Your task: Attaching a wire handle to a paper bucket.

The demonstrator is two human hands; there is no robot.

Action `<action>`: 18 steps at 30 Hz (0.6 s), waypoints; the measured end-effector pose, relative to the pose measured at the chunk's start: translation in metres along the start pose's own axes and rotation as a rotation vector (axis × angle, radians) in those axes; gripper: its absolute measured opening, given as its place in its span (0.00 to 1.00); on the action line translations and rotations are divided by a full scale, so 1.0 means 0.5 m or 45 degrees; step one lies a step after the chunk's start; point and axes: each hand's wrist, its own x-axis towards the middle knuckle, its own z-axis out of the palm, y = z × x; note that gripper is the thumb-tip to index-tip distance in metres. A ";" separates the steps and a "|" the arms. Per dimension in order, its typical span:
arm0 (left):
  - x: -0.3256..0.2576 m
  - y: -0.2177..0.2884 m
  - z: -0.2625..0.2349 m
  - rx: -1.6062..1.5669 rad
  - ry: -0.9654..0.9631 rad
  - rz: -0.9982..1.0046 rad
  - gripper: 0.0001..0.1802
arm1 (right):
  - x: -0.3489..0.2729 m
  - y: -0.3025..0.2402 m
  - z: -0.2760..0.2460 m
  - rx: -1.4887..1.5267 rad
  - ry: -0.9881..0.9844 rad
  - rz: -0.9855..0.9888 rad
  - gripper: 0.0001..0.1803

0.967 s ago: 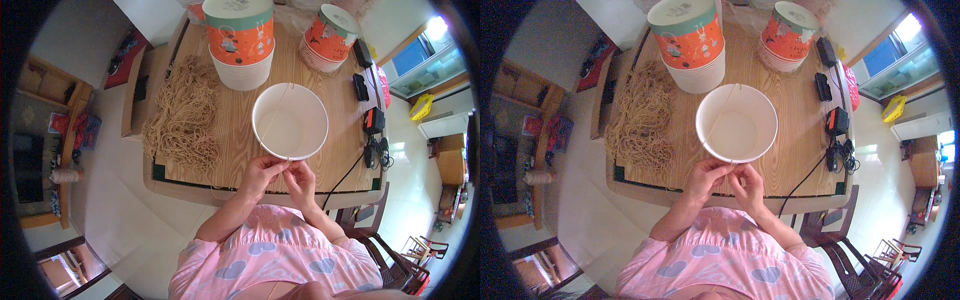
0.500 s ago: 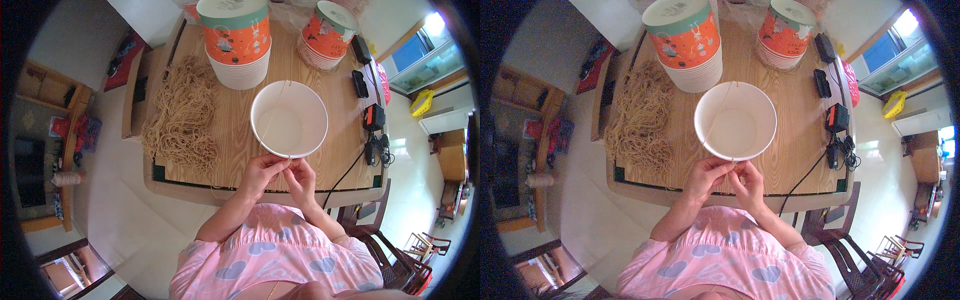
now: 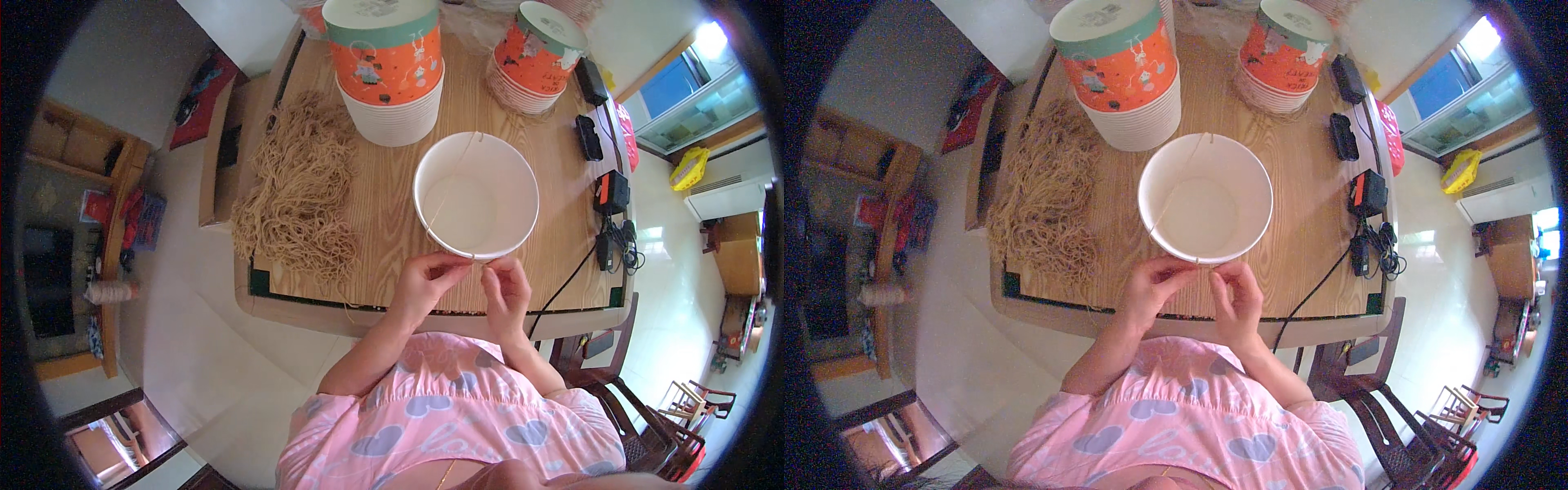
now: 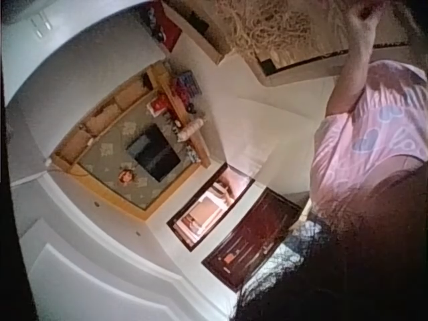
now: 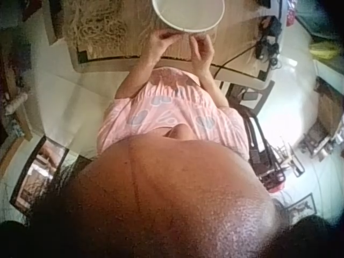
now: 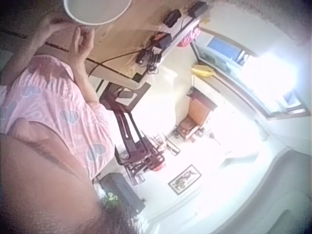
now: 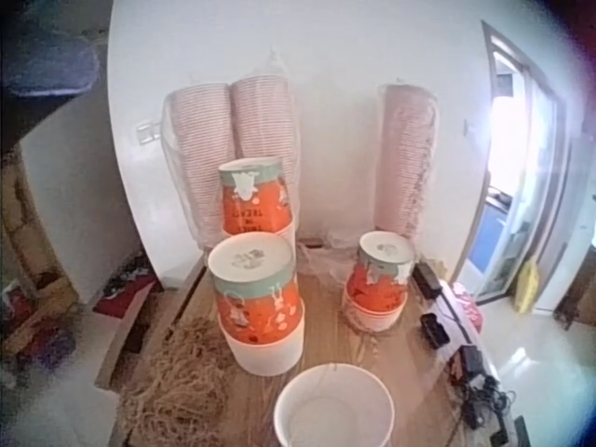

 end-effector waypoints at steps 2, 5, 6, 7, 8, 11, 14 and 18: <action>-0.004 -0.005 -0.005 0.131 0.017 0.098 0.08 | 0.002 -0.001 -0.007 -0.045 0.038 -0.121 0.03; -0.006 -0.007 -0.013 0.139 0.043 0.007 0.08 | -0.005 0.004 -0.009 -0.043 0.060 0.009 0.07; -0.005 -0.009 -0.013 0.133 0.036 0.055 0.08 | -0.006 0.006 -0.008 -0.043 0.059 0.007 0.07; -0.004 -0.010 -0.012 0.127 0.029 0.103 0.08 | -0.007 0.009 -0.006 -0.040 0.084 0.001 0.08; -0.004 -0.007 -0.009 0.127 0.027 0.103 0.08 | -0.008 0.011 -0.004 -0.038 0.112 -0.005 0.09; -0.004 -0.002 -0.003 0.015 0.054 0.140 0.08 | -0.003 0.017 -0.002 -0.065 0.055 -0.013 0.09; -0.001 -0.014 -0.007 0.110 0.058 0.245 0.08 | 0.006 0.020 0.007 -0.164 -0.106 -0.079 0.10; 0.000 -0.014 -0.007 0.279 0.118 0.300 0.05 | 0.014 0.023 0.010 -0.189 -0.097 -0.089 0.08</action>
